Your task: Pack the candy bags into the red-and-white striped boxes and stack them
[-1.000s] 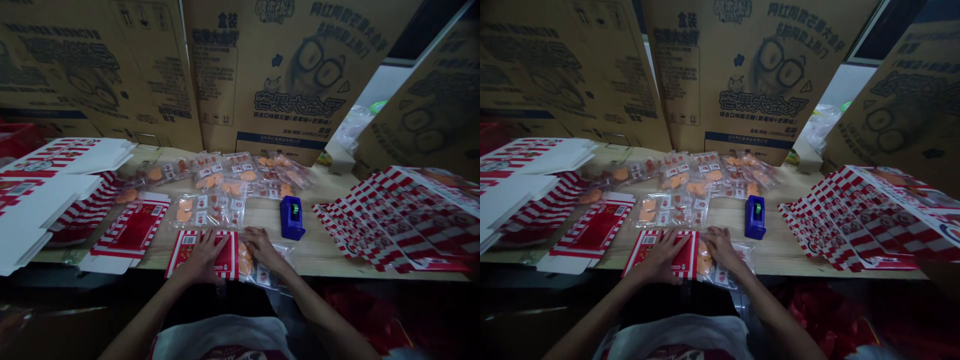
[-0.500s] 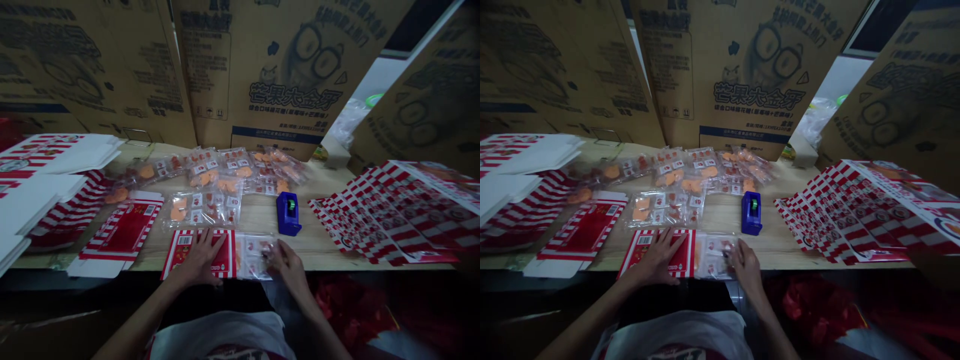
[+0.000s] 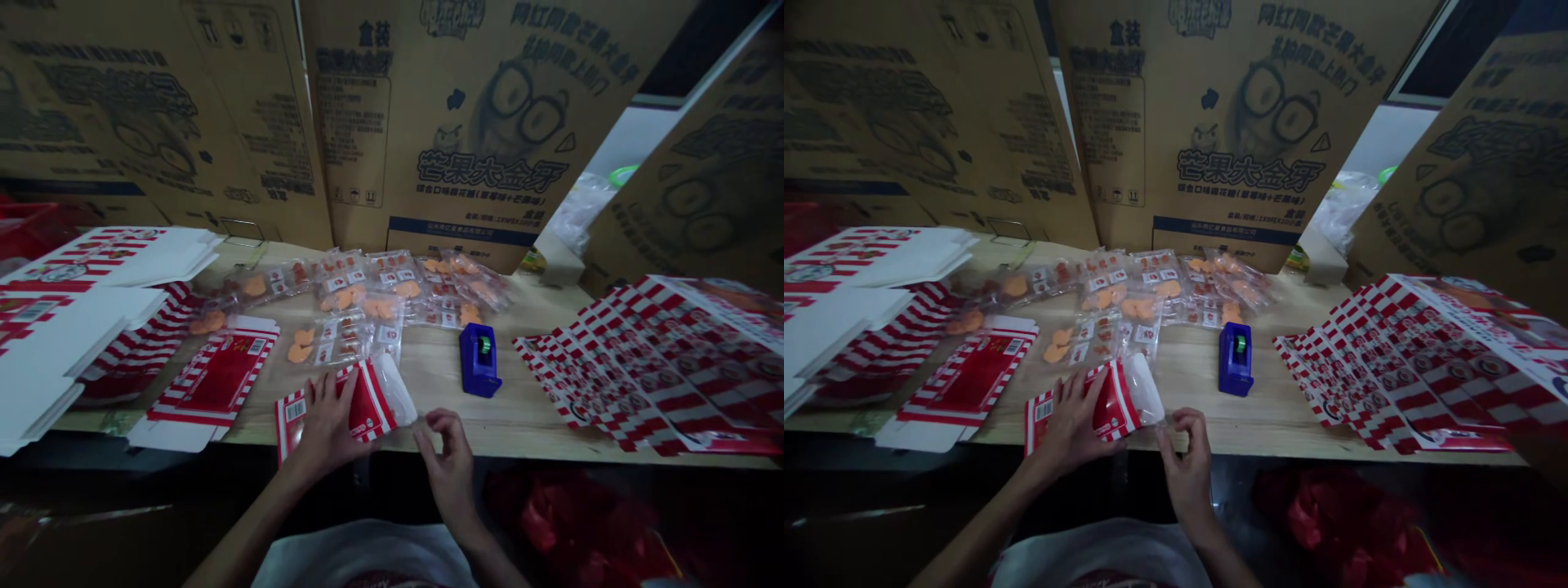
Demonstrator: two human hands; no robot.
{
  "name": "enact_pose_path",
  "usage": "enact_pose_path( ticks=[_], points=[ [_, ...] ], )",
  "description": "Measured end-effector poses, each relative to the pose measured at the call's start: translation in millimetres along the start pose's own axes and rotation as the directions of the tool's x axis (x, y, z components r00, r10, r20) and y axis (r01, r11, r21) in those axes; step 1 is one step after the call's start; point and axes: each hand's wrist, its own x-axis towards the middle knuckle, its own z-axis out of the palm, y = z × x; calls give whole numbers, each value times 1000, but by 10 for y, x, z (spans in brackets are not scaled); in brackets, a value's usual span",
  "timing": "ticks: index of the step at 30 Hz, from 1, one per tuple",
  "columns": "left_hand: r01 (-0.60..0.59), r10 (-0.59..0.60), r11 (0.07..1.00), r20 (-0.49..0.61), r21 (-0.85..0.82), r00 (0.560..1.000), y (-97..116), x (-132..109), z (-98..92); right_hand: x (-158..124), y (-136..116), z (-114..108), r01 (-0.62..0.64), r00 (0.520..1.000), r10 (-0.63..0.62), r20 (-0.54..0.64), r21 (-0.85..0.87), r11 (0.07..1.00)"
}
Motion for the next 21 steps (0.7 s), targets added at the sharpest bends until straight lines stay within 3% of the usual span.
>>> enact_pose_path(
  ticks=[4,7,9,12,15,21],
  points=[
    [81,-94,986,-80,-149,992,243,-96,10,-97,17,26,-141,990,136,43,140,980],
    [132,-174,926,-90,-354,981,269,-163,63,76,23,11,-166,985,171,-6,205,965],
    [101,-167,846,-80,-524,983,213,-186,108,237,13,-48,-175,985,171,36,218,960],
    [54,-131,690,-51,-722,990,129,-211,195,386,14,-133,-173,984,162,76,172,970],
    [96,-153,557,11,-825,988,110,-258,271,367,67,-148,-164,984,158,81,79,983],
    [175,-132,423,130,-889,983,48,-332,258,219,184,-96,-108,978,110,176,-22,994]
  ],
)
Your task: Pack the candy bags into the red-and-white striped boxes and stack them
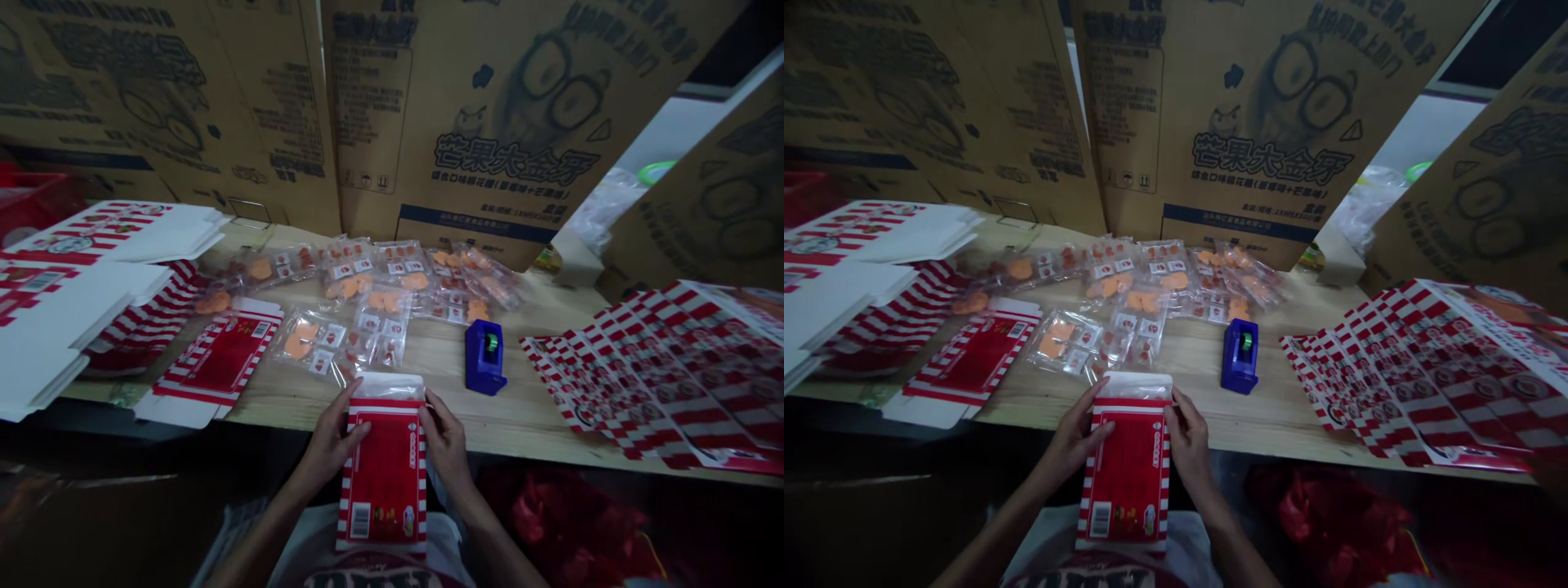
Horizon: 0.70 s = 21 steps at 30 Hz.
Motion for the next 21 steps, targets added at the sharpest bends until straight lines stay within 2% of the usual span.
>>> enact_pose_path(
  ticks=[4,7,13,15,17,21],
  points=[
    [29,-20,994,87,-102,996,-1,23,-76,14,38,-5,45,995,-42,95,-32,998],
    [9,-3,998,112,-55,994,-13,40,-85,42,44,-32,88,978,-72,197,-74,993],
    [-87,87,995,9,50,996,-19,74,-94,42,6,-61,162,942,-127,312,-89,983],
    [-103,102,992,21,69,995,-13,80,-93,25,12,-53,146,945,-114,307,-84,986],
    [-92,91,995,28,37,995,-15,70,-68,5,32,-35,87,965,-69,253,-60,994],
    [-63,60,997,-53,-50,997,-55,4,42,-29,88,-2,15,993,-15,120,3,1000]
  ],
)
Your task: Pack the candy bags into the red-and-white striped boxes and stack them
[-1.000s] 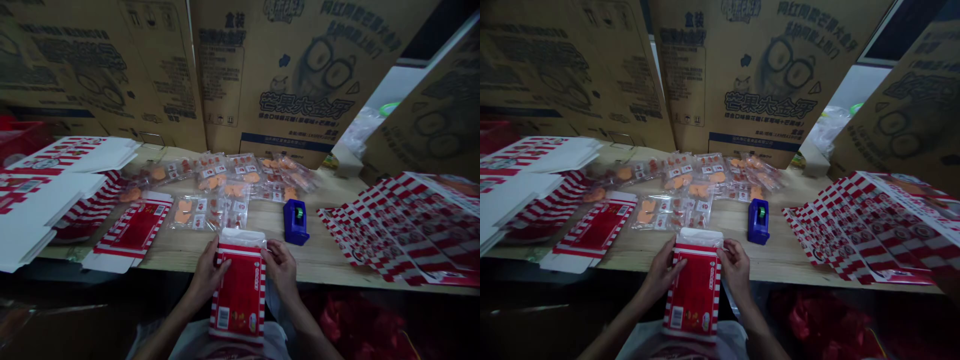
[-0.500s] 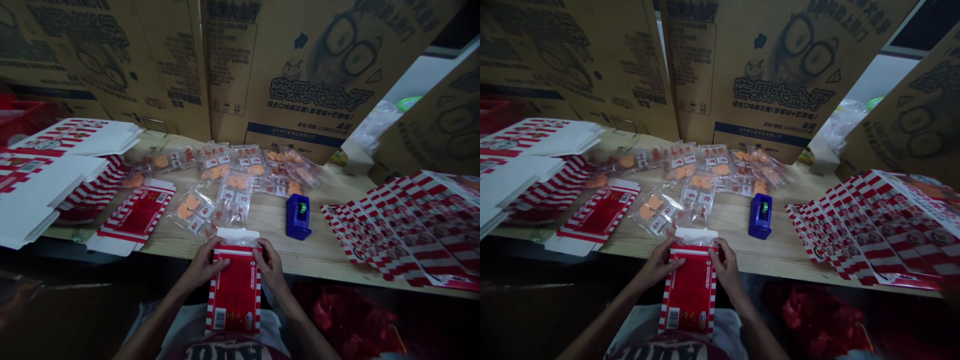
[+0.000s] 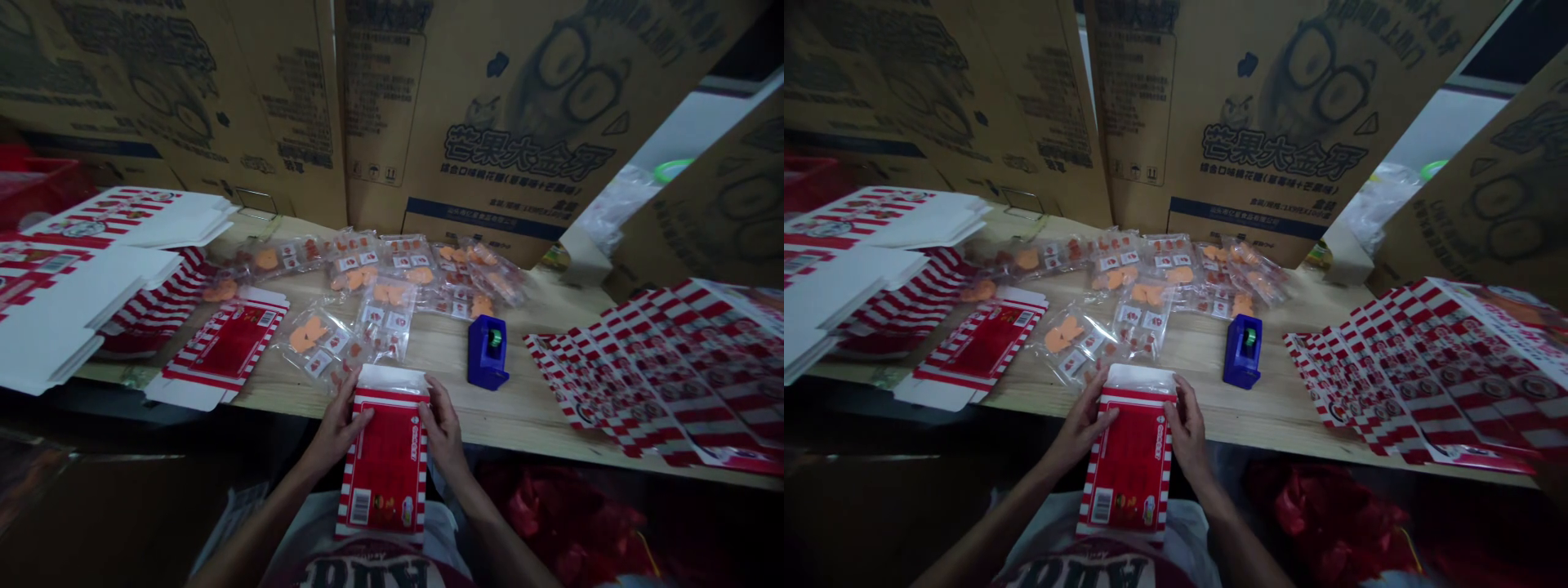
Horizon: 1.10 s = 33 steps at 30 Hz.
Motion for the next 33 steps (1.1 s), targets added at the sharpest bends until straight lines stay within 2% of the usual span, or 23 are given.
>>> enact_pose_path(
  ticks=[3,7,12,16,20,23,27,30,33],
  points=[
    [26,-28,999,-28,-38,999,-41,-49,46,-8,20,-4,-7,1000,7,20,0,1000],
    [49,-51,990,-11,-135,999,-58,-48,24,12,-5,-33,24,993,-23,114,-6,1000],
    [162,-146,936,74,-312,987,-7,10,7,56,-40,-53,25,984,-25,174,3,1000],
    [226,-205,911,99,-345,974,36,81,-3,65,-53,-52,25,981,-23,194,-10,1000],
    [228,-202,938,120,-261,972,47,150,-29,59,-96,-11,52,989,-51,140,-3,999],
    [133,-129,984,34,-120,991,52,174,-37,46,-132,33,51,995,-50,87,-4,999],
    [-1,4,998,-49,57,999,103,180,-24,20,-114,96,24,1000,-24,5,-41,999],
    [-72,86,983,-74,166,994,135,170,5,11,-69,150,-10,994,17,-104,60,998],
    [-125,153,968,-117,216,981,81,145,45,28,-64,171,-46,994,62,-95,161,986]
  ],
)
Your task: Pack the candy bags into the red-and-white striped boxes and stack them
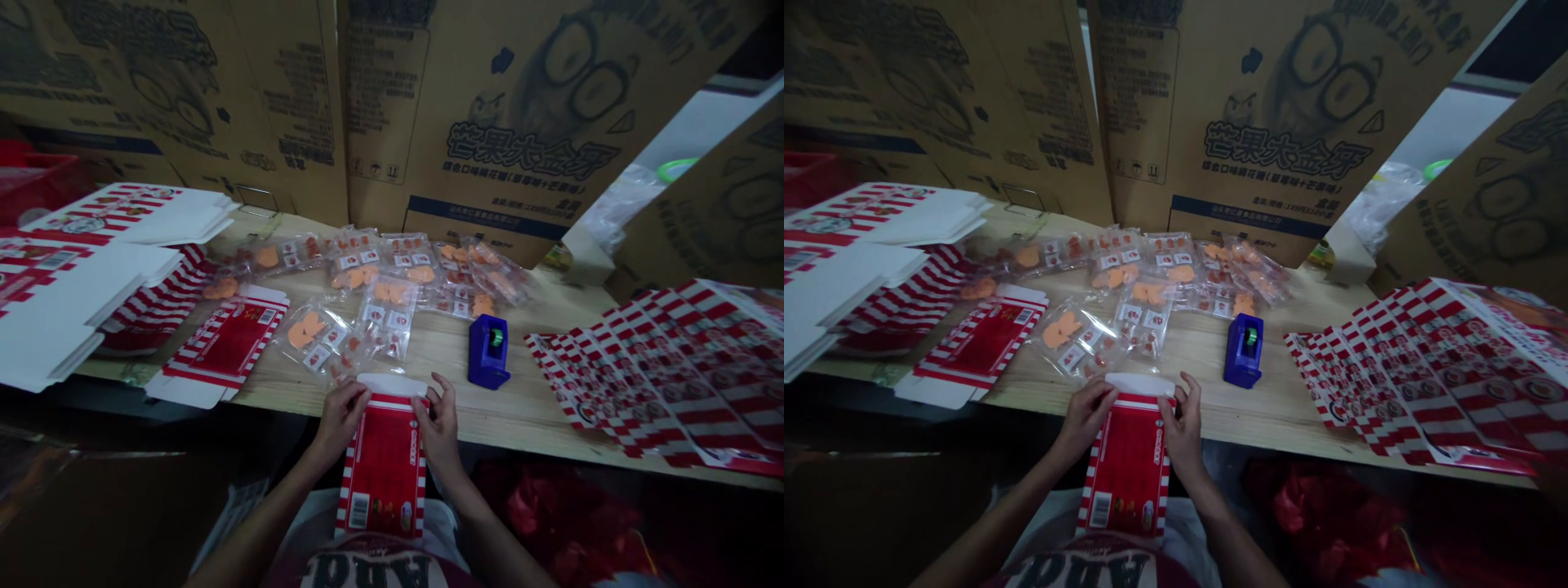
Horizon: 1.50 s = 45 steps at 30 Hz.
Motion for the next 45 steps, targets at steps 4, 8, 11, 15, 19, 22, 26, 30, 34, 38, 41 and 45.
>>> enact_pose_path(
  ticks=[4,8,11,15,19,22,26,30,34,38,41,45],
  points=[
    [18,-24,997,-88,-73,996,-117,-21,24,56,-72,-54,9,993,-2,118,-55,998],
    [1,0,1000,96,-17,995,-85,62,-95,101,-165,-153,3,977,4,211,-32,999],
    [15,-16,1000,209,6,978,15,136,-205,137,-220,-207,-23,966,43,255,-82,996],
    [123,-101,990,252,-75,962,75,204,-274,220,-280,-251,-40,941,78,331,-121,992],
    [202,-157,971,296,-129,942,86,289,-320,331,-396,-273,-13,914,106,392,-233,972],
    [269,-204,947,320,-173,925,124,363,-360,412,-494,-261,-12,896,126,426,-260,965],
    [371,-272,900,371,-230,888,155,422,-386,486,-541,-232,-22,882,151,447,-280,960],
    [348,-245,916,406,-201,880,132,467,-380,531,-526,-231,-22,863,160,479,-281,959],
    [240,-165,963,429,-126,888,139,488,-399,515,-552,-270,25,858,125,498,-284,958],
    [32,-14,999,393,-39,919,177,393,-431,365,-540,-314,153,869,-2,494,-265,952],
    [-81,78,997,317,-4,945,175,261,-381,194,-446,-294,256,896,-140,421,-233,938],
    [-201,184,976,174,82,967,136,112,-242,2,-320,-219,246,937,-153,312,-282,927]
  ],
)
